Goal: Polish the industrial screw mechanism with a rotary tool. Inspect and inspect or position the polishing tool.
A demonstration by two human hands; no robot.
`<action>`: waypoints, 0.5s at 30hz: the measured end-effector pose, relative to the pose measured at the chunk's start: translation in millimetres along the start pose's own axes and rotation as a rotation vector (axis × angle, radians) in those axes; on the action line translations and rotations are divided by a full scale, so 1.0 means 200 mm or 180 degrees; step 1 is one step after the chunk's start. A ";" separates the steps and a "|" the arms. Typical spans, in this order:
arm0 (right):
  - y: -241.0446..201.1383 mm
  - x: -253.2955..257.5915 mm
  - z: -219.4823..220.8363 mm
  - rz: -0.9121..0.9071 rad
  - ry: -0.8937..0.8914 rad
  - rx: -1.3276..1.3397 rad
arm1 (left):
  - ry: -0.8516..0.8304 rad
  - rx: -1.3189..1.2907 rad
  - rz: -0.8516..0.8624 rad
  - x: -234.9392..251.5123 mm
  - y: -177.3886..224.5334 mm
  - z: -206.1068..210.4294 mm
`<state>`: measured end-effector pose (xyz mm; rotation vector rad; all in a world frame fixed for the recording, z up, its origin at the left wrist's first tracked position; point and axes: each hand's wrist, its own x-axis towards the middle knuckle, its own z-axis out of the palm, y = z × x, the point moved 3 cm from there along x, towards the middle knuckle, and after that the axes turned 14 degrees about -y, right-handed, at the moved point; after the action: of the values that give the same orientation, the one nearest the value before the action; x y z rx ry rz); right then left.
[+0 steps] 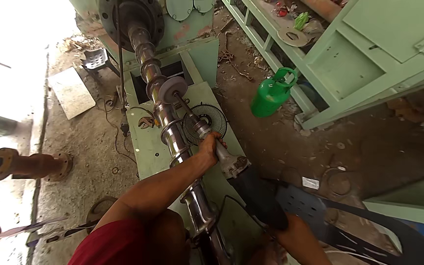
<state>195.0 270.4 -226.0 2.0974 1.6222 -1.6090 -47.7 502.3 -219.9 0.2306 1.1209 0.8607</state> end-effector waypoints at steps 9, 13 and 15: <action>0.03 0.03 0.00 -0.0015 -0.0057 0.0143 | -0.0037 -0.0033 0.0047 0.02 0.00 0.00; 0.00 -0.03 0.00 -0.0019 -0.0059 0.0012 | -0.0155 -0.0030 0.0071 -0.03 0.01 -0.02; -0.04 -0.06 -0.01 -0.0045 -0.0067 -0.0079 | -0.0187 -0.0130 0.0109 -0.05 0.01 -0.04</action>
<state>191.1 266.4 -212.5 2.0549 1.6457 -1.6007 -57.0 494.8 -215.0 0.2402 1.0463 0.9009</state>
